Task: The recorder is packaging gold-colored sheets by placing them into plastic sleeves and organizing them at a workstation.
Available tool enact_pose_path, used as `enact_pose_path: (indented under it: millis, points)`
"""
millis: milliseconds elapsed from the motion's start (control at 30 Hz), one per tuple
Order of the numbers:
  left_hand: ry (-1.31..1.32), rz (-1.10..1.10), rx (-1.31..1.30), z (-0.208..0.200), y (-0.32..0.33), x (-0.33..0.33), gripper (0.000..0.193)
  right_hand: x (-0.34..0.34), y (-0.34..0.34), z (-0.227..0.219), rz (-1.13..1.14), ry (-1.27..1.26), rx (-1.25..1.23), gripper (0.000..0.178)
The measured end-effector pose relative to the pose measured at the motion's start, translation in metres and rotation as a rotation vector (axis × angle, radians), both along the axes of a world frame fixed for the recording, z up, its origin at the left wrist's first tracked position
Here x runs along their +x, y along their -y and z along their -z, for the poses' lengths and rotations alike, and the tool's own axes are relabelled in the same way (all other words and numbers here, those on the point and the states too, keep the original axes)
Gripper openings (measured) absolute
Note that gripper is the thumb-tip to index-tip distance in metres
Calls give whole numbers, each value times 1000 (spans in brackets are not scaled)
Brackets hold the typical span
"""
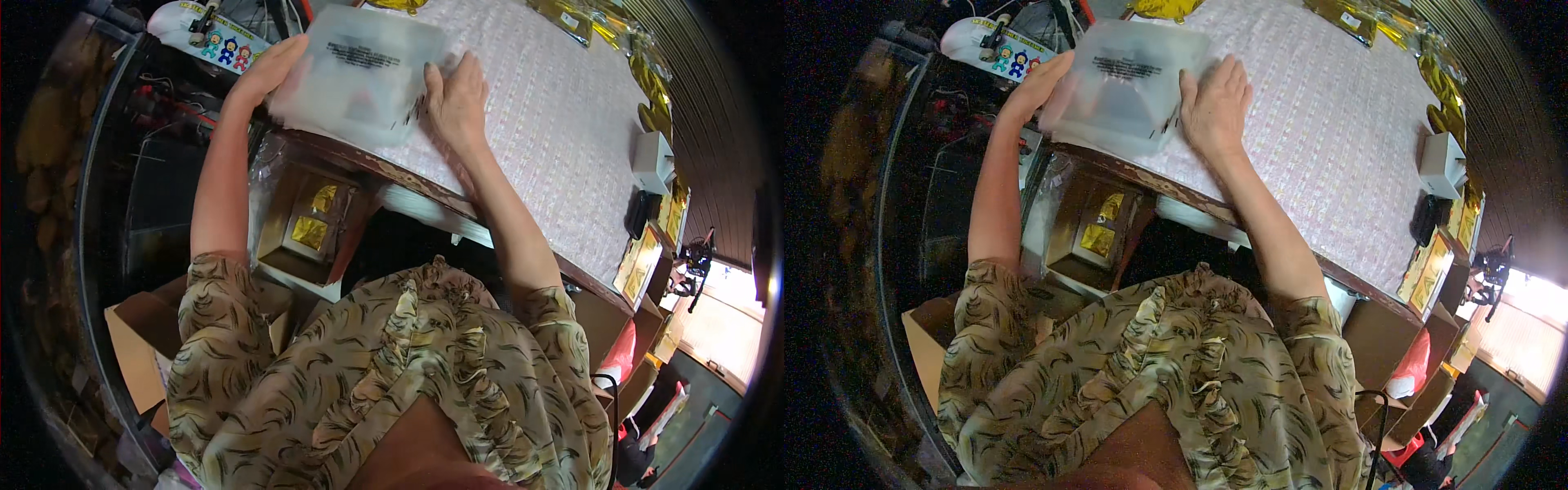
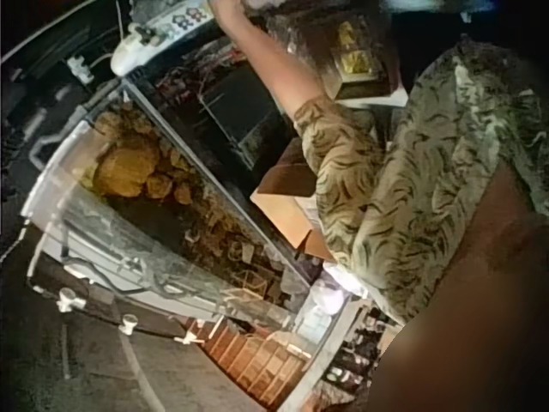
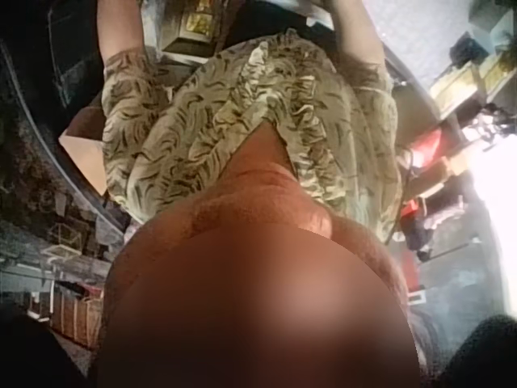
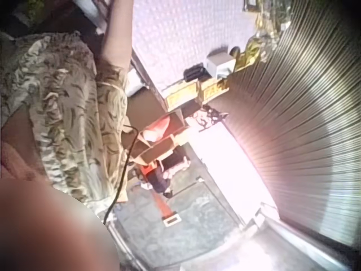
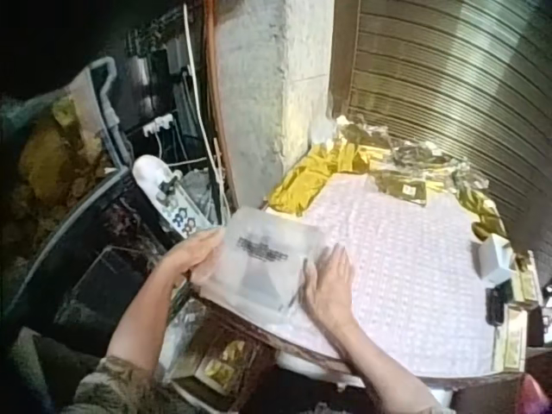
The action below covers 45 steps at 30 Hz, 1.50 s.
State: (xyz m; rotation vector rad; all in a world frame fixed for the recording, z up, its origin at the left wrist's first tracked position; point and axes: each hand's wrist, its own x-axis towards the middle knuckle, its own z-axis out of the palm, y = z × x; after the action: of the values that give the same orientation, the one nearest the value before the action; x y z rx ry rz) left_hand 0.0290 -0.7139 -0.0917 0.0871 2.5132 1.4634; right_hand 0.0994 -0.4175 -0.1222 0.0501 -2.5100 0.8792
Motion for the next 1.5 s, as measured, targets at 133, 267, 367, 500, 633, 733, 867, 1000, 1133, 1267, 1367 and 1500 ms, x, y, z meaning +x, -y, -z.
enact_pose_path:
  millis: [133,267,367,500,633,733,867,1000,1133,1267,1367,1500]
  points:
    - [-10,10,6,9,6,-4,74,8,15,10,-16,86,76,61]
    - [32,-41,34,3,-4,2,75,16,41,13,-60,53,-81,69]
    - [14,47,26,9,3,-4,75,22,45,4,-81,85,-80,74]
    - [9,-45,-12,0,5,1,71,8,10,-10,-128,110,-260,68]
    - [-5,-27,-8,19,24,-4,69,5,2,-19,-183,224,-553,57]
    - [-9,-7,20,17,4,-3,70,-1,19,4,-193,121,-325,56]
    - [36,16,65,18,13,-3,71,2,46,3,-207,93,-317,61]
    - [49,-40,108,13,7,0,72,-6,28,0,-188,80,-389,62]
    - [-75,3,-51,25,5,7,67,-2,47,9,-173,15,-345,61]
    - [-45,93,-30,10,-4,11,58,2,49,13,-94,-30,-338,68]
    - [37,43,7,9,-6,13,75,7,53,7,-141,-12,-311,71]
    - [95,85,21,-5,-16,14,74,10,44,6,-142,67,-339,71]
